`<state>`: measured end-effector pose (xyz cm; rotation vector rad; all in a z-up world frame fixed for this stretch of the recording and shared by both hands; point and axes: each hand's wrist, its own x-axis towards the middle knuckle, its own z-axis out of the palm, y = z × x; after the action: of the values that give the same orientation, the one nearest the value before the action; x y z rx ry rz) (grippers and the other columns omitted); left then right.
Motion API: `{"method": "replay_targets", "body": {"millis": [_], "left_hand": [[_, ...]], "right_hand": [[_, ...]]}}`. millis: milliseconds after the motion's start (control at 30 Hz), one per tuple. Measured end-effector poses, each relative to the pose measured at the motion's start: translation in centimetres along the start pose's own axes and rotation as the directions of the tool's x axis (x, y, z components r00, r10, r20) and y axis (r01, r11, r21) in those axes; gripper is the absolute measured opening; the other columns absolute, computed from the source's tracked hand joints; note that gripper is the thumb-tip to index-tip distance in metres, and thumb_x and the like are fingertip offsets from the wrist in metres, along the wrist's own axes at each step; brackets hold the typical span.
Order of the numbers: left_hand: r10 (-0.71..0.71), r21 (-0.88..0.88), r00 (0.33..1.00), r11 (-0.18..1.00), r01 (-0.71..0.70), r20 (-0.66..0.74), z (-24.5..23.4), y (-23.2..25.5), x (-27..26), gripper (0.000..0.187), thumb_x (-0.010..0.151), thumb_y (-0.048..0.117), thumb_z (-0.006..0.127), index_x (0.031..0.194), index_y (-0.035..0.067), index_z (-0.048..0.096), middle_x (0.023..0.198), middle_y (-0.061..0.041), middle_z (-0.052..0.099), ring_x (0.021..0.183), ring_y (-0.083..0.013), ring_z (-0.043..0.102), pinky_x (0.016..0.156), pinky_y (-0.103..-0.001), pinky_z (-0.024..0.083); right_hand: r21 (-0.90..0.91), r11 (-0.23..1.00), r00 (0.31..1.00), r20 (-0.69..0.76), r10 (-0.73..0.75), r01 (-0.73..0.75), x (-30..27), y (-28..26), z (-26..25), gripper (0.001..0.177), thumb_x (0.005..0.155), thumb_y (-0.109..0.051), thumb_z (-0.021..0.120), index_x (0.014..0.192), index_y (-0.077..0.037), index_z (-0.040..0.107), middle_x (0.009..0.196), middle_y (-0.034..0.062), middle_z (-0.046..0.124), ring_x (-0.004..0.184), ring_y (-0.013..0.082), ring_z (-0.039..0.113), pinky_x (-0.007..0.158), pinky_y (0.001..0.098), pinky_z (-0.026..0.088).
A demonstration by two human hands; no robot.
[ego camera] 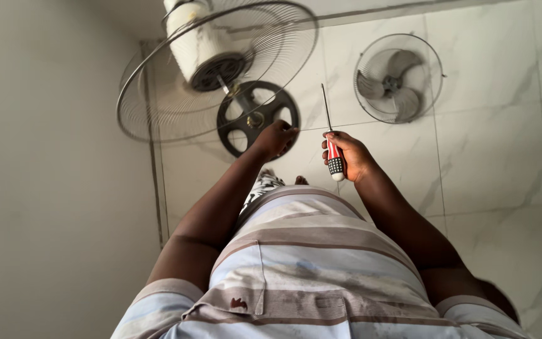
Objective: The person uses a screwdriver to remove the front cage and blades from a ceiling fan, then reattaches the blades and cage. The task involves unscrewing, detaching, and reassembling fan components.
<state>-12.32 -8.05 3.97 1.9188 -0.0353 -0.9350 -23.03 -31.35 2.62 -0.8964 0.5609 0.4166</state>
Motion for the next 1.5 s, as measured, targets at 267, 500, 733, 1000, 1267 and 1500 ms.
{"method": "replay_targets", "body": {"millis": [267, 500, 733, 1000, 1267, 1500], "left_hand": [[-0.055, 0.133, 0.986, 0.991, 0.034, 0.156, 0.1, 1.2, 1.8, 0.040, 0.100, 0.039, 0.060, 0.111, 0.001, 0.060, 0.078, -0.007, 0.066, 0.064, -0.0143, 0.059, 0.057, -0.031, 0.050], [-0.082, 0.168, 0.959, 0.985, 0.037, 0.270, 1.5, 0.5, 4.0, 0.041, 0.098, 0.038, 0.062, 0.114, 0.000, 0.061, 0.082, -0.007, 0.069, 0.066, -0.0151, 0.062, 0.056, -0.031, 0.051], [-0.123, 0.182, 0.932, 0.981, 0.063, 0.341, 5.7, 1.0, 6.3, 0.043, 0.098, 0.039, 0.063, 0.115, 0.000, 0.062, 0.083, -0.008, 0.069, 0.066, -0.0159, 0.062, 0.057, -0.031, 0.051], [-0.116, 0.166, 0.946, 0.984, 0.068, 0.304, 13.3, 3.4, 11.9, 0.042, 0.097, 0.038, 0.064, 0.115, 0.000, 0.060, 0.084, -0.010, 0.070, 0.065, -0.0174, 0.063, 0.054, -0.032, 0.053], [-0.081, 0.065, 0.953, 0.996, 0.065, 0.293, 24.4, 9.7, 15.7, 0.040, 0.096, 0.036, 0.064, 0.114, 0.000, 0.061, 0.084, -0.010, 0.070, 0.067, -0.0167, 0.063, 0.055, -0.031, 0.053], [-0.135, 0.112, 0.953, 0.988, 0.107, 0.273, 27.5, 11.8, 18.3, 0.041, 0.097, 0.038, 0.064, 0.114, 0.001, 0.062, 0.083, -0.008, 0.070, 0.068, -0.0163, 0.063, 0.056, -0.030, 0.052]], "right_hand": [[0.257, 0.962, 0.984, -0.174, -0.046, 0.090, -1.8, 2.2, -2.8, 0.023, 0.098, -0.020, 0.064, 0.116, -0.007, 0.062, 0.095, 0.0079, 0.065, 0.077, 0.0202, 0.066, 0.069, 0.0358, 0.059], [0.388, 0.910, 0.942, -0.336, -0.009, 0.147, -3.1, 4.5, -3.5, 0.024, 0.097, -0.014, 0.067, 0.119, -0.005, 0.063, 0.099, 0.0085, 0.066, 0.082, 0.0201, 0.067, 0.077, 0.0357, 0.060], [0.493, 0.850, 0.934, -0.357, 0.003, 0.186, -5.8, 3.8, -5.9, 0.023, 0.092, -0.012, 0.061, 0.114, -0.011, 0.062, 0.097, 0.0111, 0.067, 0.078, 0.0242, 0.067, 0.069, 0.0391, 0.058], [0.492, 0.844, 0.904, -0.427, 0.018, 0.215, -6.9, 0.0, -14.8, 0.009, 0.094, -0.015, 0.063, 0.099, -0.009, 0.059, 0.086, 0.0077, 0.065, 0.074, 0.0257, 0.064, 0.070, 0.0436, 0.057], [0.357, 0.918, 0.893, -0.450, 0.008, 0.172, -8.1, -7.5, -26.8, 0.017, 0.092, -0.018, 0.074, 0.097, -0.015, 0.059, 0.070, -0.0016, 0.056, 0.063, 0.0163, 0.056, 0.061, 0.0359, 0.048], [0.348, 0.924, 0.888, -0.460, 0.021, 0.158, -6.0, -11.6, -32.0, 0.019, 0.093, -0.020, 0.074, 0.105, -0.010, 0.064, 0.071, 0.0009, 0.058, 0.063, 0.0179, 0.058, 0.061, 0.0365, 0.051]]}}
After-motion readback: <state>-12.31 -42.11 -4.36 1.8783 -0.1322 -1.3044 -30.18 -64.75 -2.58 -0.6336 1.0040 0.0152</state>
